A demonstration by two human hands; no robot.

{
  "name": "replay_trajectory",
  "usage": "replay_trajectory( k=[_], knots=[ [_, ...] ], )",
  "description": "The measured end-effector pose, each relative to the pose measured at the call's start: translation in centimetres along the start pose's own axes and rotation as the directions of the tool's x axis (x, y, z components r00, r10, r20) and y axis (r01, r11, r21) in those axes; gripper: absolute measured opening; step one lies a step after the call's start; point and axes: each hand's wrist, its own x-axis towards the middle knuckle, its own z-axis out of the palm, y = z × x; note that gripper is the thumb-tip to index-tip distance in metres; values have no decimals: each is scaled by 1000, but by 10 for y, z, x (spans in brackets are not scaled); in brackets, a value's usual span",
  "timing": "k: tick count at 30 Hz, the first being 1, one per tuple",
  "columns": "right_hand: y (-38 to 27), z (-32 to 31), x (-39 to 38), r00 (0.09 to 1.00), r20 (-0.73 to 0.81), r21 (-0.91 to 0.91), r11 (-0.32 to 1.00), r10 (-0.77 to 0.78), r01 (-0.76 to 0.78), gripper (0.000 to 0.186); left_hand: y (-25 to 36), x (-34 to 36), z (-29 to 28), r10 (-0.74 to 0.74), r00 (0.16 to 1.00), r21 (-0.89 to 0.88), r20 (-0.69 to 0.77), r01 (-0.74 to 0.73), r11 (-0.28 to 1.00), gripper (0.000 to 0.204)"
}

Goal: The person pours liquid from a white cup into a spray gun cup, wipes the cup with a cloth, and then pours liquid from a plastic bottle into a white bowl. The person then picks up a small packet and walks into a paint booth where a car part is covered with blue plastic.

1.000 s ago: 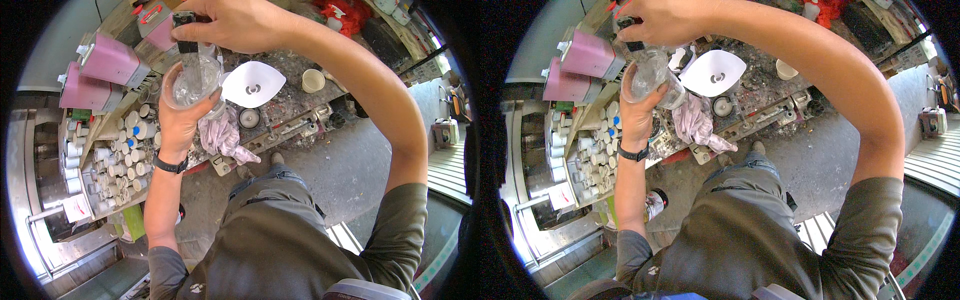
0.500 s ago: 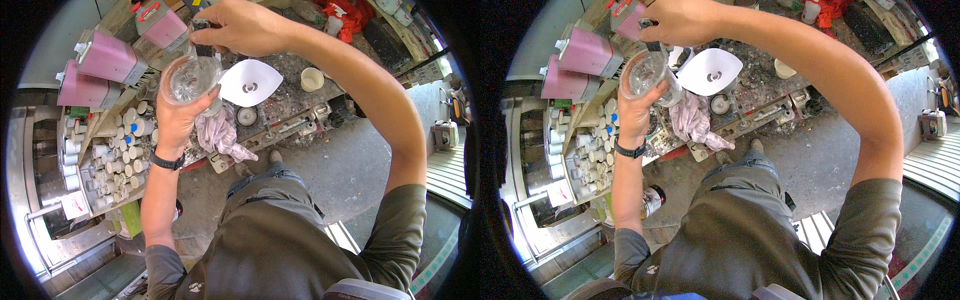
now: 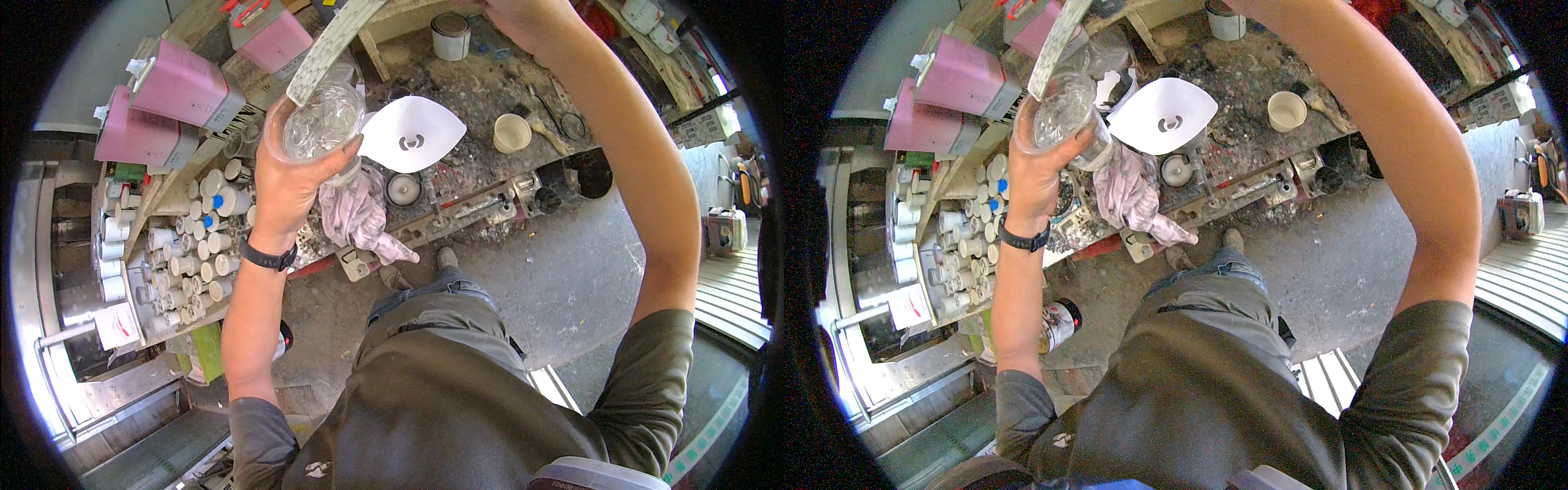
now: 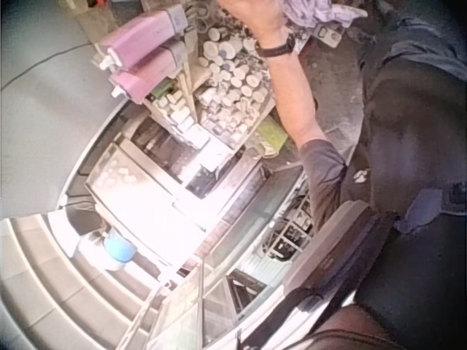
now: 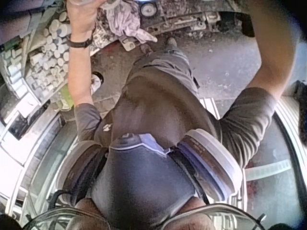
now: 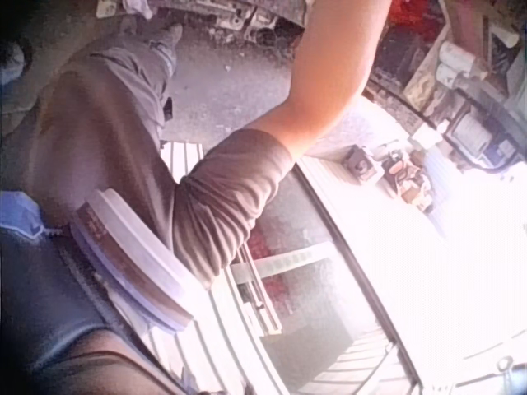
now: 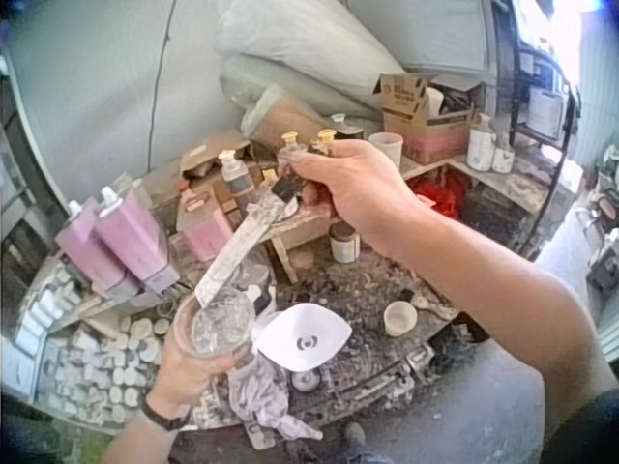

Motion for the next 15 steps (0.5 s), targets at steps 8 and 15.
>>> replay_trajectory(
  k=[8, 15],
  knots=[
    [35, -35, -20, 985, -95, 51, 989, 146, -142, 21, -1, 8, 0, 7, 1000, -30, 31, -6, 1000, 78],
    [60, -66, -44, 945, -204, 90, 966, 257, -243, 17, -7, 13, -5, -1, 999, 49, 53, -2, 999, 77]
  ],
)
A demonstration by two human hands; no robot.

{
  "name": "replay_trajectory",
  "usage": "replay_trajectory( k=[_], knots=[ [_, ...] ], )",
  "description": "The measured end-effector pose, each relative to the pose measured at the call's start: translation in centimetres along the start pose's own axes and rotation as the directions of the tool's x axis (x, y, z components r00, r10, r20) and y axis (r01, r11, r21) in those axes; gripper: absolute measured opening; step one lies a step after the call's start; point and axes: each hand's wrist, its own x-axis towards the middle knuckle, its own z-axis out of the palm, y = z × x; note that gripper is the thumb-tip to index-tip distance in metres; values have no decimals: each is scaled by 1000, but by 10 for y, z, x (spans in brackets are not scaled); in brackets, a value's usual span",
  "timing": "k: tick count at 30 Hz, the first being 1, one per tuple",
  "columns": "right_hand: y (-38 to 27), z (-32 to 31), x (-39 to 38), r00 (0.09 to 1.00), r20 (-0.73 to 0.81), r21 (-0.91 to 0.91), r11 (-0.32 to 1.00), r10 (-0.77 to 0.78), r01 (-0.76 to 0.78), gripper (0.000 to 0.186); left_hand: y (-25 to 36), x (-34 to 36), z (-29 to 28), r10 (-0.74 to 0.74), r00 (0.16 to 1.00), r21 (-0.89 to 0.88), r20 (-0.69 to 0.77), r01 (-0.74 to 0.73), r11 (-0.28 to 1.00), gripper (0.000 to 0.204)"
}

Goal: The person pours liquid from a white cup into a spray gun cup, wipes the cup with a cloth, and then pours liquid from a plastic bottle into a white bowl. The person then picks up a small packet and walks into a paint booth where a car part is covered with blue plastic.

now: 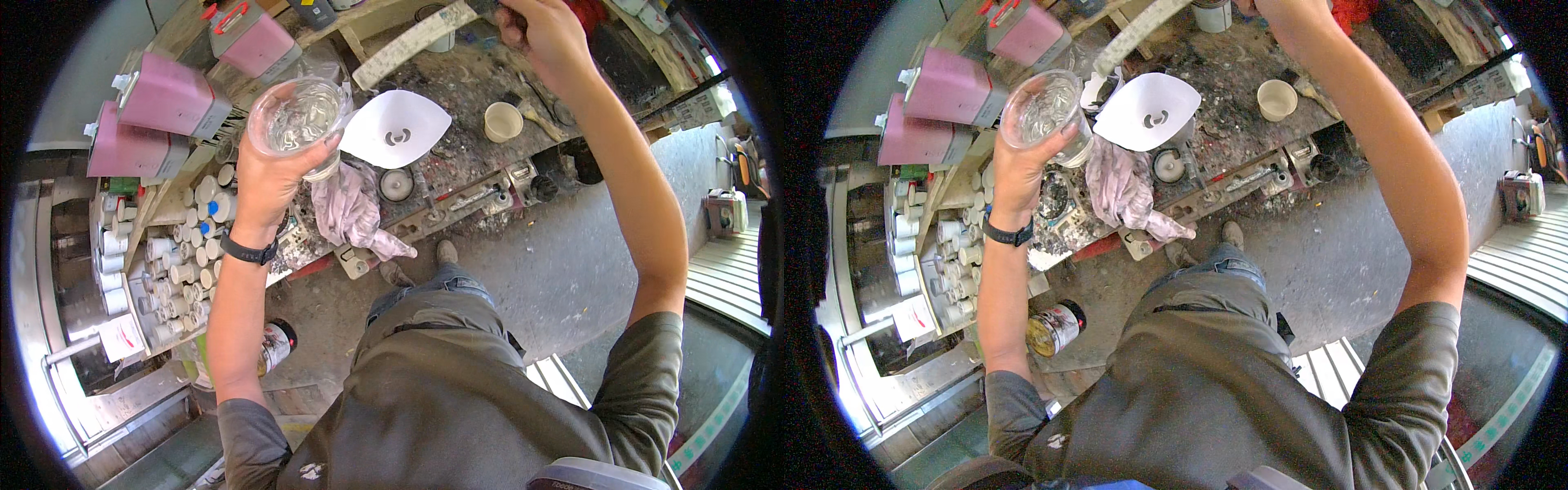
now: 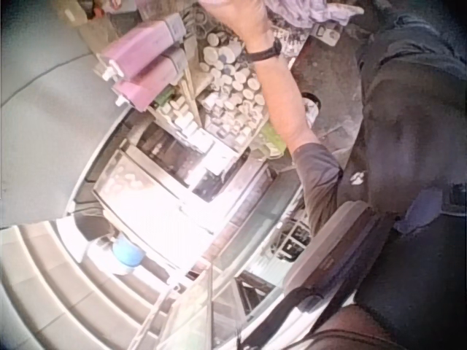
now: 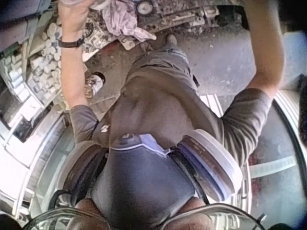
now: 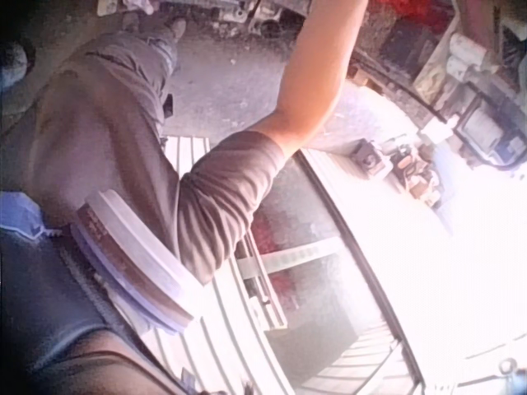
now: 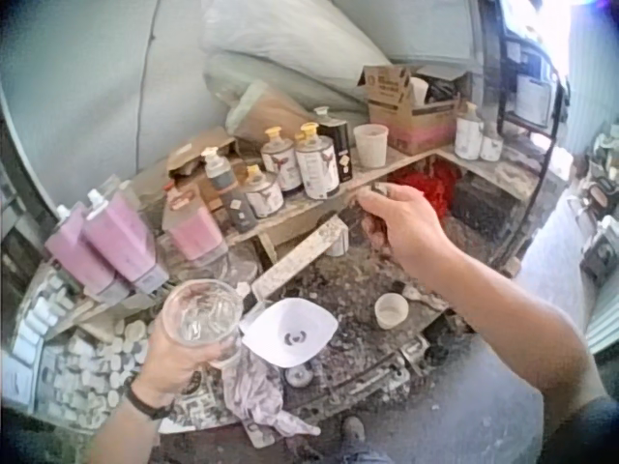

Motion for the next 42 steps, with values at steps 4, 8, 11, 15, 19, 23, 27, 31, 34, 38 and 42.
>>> replay_trajectory(
  k=[4, 8, 11, 15, 19, 23, 27, 31, 34, 38, 42],
  knots=[
    [36, 1, -18, 979, 105, -392, 897, -177, 204, 31, -1, 3, 1, -36, 999, -32, 22, 37, 999, 77],
    [71, 12, -42, 944, 196, -706, 630, -265, 323, 31, -2, 7, 2, -28, 998, 69, 64, 23, 997, 77],
    [75, 15, -47, 947, 184, -693, 648, -264, 315, 30, -4, 8, 2, -16, 997, 107, 81, 7, 994, 77],
    [63, 13, -52, 952, 112, -533, 792, -284, 299, 29, -8, 11, 1, 6, 995, 185, 101, -25, 982, 79],
    [55, 9, -60, 957, 80, -478, 832, -278, 282, 27, -12, 16, -1, 13, 989, 267, 146, -52, 962, 81],
    [58, 7, -64, 959, 77, -465, 841, -272, 276, 27, -16, 22, -1, 23, 983, 354, 183, -88, 931, 81],
    [63, 4, -67, 947, 77, -491, 815, -312, 308, 27, -18, 25, -1, 30, 976, 406, 216, -118, 906, 80],
    [66, 1, -70, 938, 84, -505, 797, -336, 331, 26, -18, 27, 2, 39, 974, 439, 224, -137, 888, 80],
    [66, 1, -73, 932, 92, -533, 773, -352, 344, 26, -16, 27, 4, 21, 975, 486, 220, -128, 864, 81],
    [66, 1, -76, 934, 92, -537, 773, -344, 338, 26, -13, 27, 5, -5, 975, 542, 224, -121, 831, 85],
    [67, 1, -79, 929, 95, -560, 752, -359, 348, 26, -13, 28, 6, 56, 970, 558, 237, -183, 809, 78]
  ],
)
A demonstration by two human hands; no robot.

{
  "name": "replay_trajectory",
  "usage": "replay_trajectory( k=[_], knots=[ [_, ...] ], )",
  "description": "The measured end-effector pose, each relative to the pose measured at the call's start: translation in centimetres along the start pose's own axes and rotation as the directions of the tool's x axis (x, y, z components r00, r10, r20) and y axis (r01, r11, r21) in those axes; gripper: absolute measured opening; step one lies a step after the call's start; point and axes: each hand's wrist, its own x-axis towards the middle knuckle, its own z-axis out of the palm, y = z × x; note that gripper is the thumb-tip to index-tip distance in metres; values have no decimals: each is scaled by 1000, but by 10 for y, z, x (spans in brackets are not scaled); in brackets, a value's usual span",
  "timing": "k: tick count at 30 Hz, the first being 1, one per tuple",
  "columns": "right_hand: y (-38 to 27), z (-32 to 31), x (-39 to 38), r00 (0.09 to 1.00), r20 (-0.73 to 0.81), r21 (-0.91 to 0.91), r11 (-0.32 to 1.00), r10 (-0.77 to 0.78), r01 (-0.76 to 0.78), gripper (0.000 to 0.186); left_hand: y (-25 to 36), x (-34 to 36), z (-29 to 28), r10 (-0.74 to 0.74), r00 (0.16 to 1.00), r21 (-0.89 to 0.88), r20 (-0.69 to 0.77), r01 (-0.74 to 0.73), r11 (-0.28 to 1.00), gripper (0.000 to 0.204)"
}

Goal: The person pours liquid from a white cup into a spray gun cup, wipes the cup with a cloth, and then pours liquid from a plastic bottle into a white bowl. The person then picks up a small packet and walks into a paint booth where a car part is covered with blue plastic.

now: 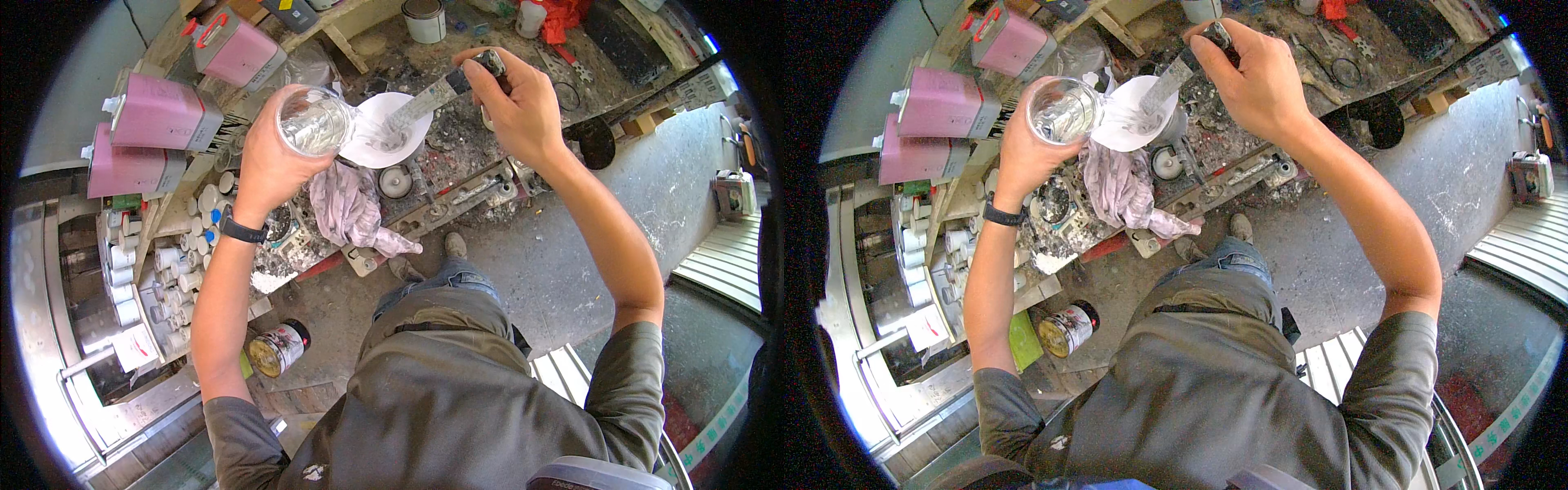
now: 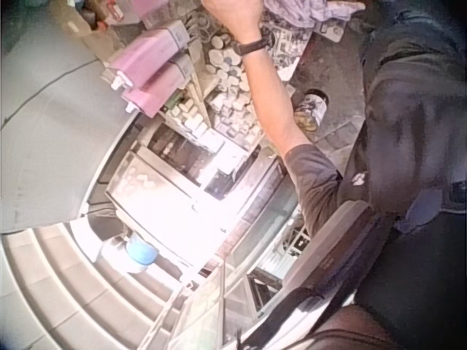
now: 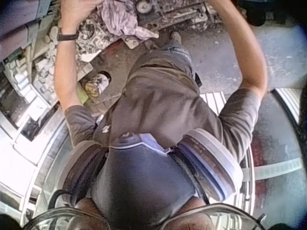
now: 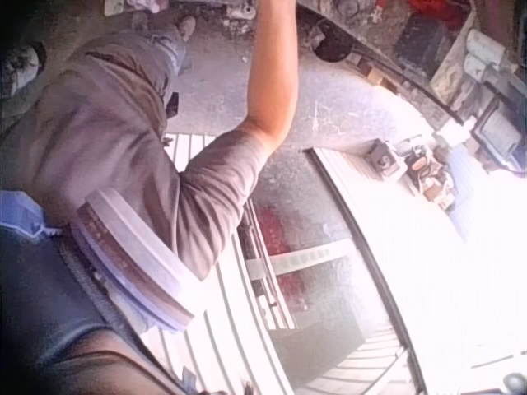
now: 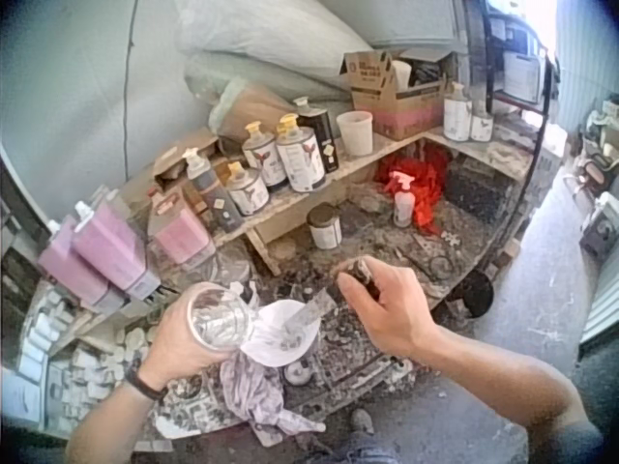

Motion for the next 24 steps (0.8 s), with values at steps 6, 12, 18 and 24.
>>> replay_trajectory(
  k=[6, 12, 18, 24],
  knots=[
    [0, 2, -3, 999, 7, 31, 999, 36, -36, 24, 1, 0, 2, 58, 998, 18, -17, -58, 998, 77],
    [-2, 1, -7, 999, 13, 53, 998, 36, -36, 23, 9, 2, 2, 105, 994, 81, -27, -103, 991, 75],
    [0, 4, -10, 999, -10, 74, 997, 31, -31, 23, 14, 3, 2, 79, 997, 152, 18, -80, 985, 79],
    [2, 6, -14, 1000, -28, 59, 998, 6, -4, 23, 15, 3, 6, 165, 986, 196, -11, -160, 968, 70]
  ],
)
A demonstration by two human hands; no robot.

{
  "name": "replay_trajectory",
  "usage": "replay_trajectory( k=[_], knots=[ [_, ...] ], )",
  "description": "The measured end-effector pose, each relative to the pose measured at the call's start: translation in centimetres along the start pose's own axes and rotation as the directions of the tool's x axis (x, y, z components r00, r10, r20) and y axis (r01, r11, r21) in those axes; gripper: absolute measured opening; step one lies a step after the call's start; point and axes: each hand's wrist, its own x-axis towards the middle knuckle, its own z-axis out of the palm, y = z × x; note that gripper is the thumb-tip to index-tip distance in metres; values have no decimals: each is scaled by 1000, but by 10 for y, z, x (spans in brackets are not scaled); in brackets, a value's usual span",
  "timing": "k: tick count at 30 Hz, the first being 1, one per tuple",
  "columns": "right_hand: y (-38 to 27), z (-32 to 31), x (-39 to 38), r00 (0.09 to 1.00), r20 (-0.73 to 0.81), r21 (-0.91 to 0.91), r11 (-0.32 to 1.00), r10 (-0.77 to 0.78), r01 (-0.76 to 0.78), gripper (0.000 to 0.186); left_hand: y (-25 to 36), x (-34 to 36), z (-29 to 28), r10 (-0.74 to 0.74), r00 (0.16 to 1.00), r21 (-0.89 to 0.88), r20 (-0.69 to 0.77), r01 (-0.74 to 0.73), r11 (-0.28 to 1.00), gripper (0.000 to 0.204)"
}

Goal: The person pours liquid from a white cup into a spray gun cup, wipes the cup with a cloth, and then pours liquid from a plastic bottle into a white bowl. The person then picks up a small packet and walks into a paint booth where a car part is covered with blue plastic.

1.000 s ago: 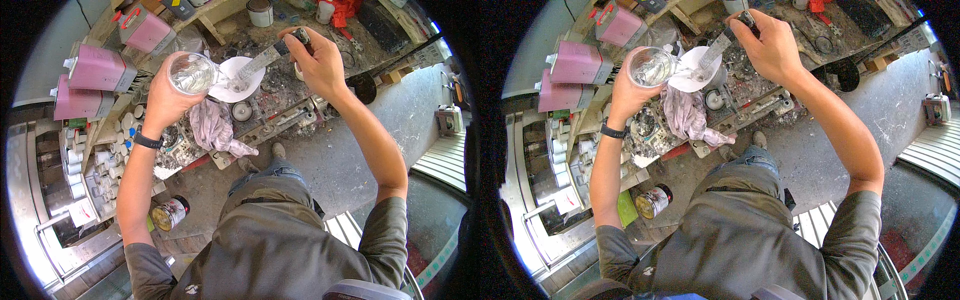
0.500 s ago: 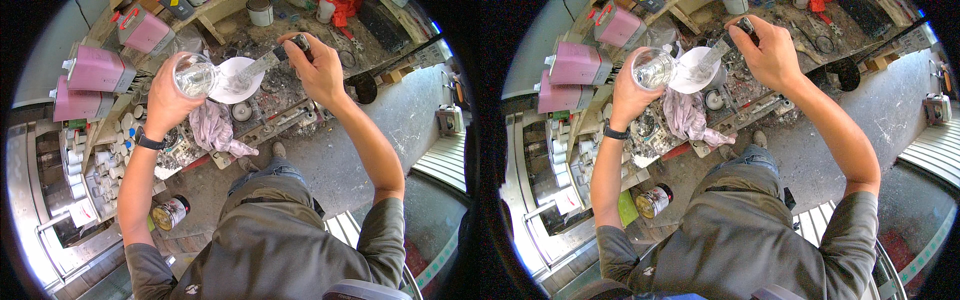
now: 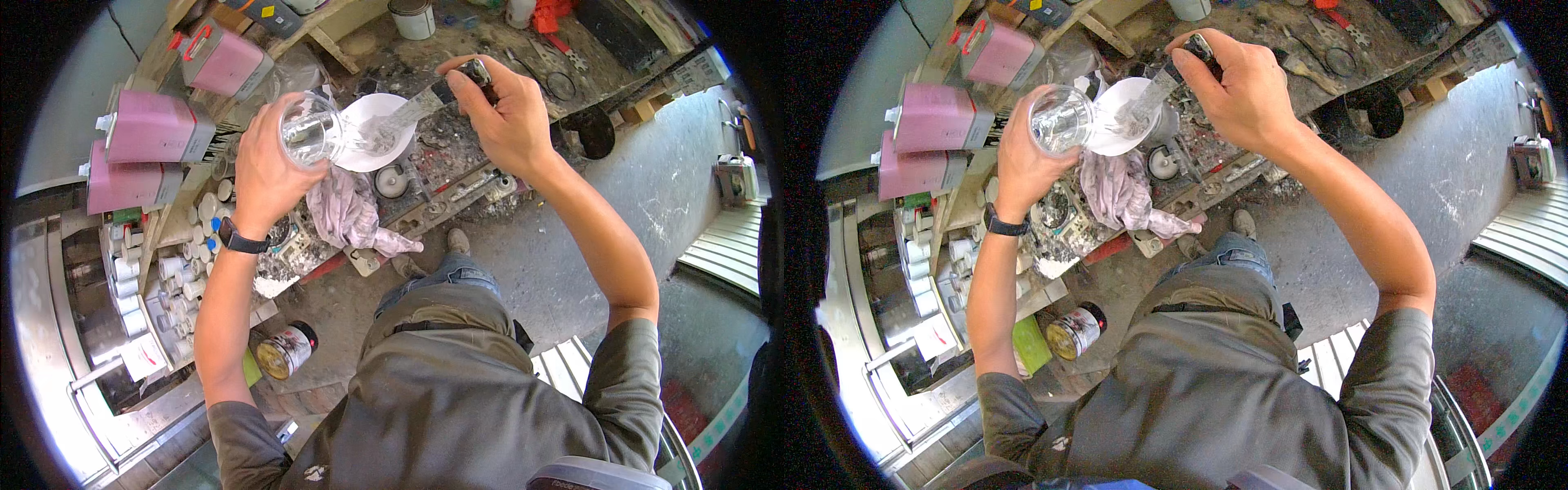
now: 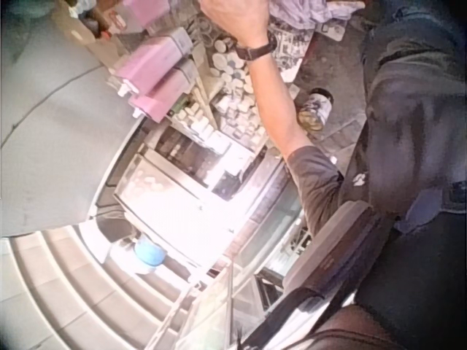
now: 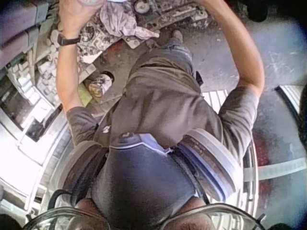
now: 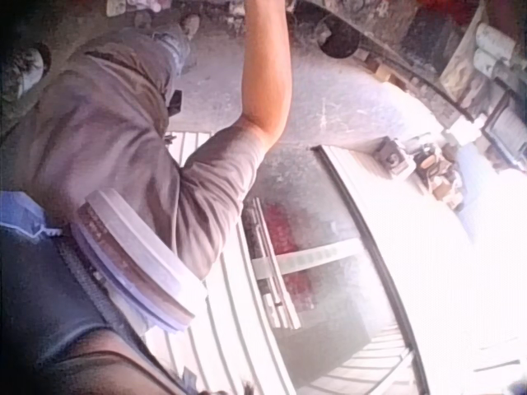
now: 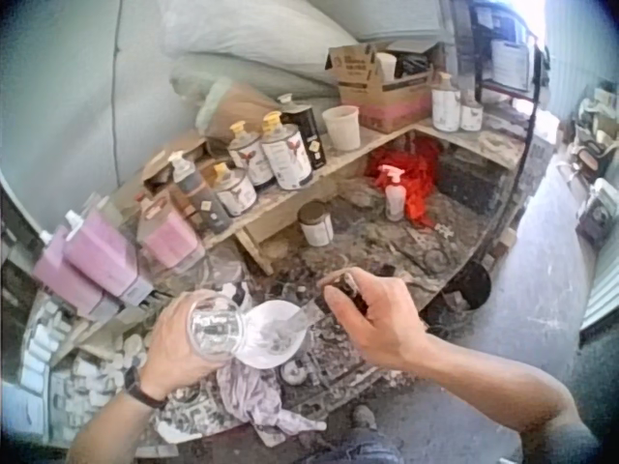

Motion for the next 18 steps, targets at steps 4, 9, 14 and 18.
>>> replay_trajectory(
  k=[4, 9, 14, 18],
  knots=[
    [0, 1, -1, 999, -37, 15, 1000, -15, 15, 22, 2, 0, 0, 39, 999, 26, -2, -39, 999, 70],
    [-1, 2, -3, 998, -42, -5, 999, -54, 54, 22, 2, 0, -1, 56, 998, 57, -3, -55, 997, 69],
    [-3, 1, -6, 999, -29, -4, 1000, -27, 26, 21, 0, -1, 0, 56, 998, 108, 6, -56, 993, 69],
    [-4, 1, -7, 999, -40, -6, 1000, -29, 29, 21, 0, -2, 0, 42, 999, 137, 28, -45, 989, 69]
  ],
)
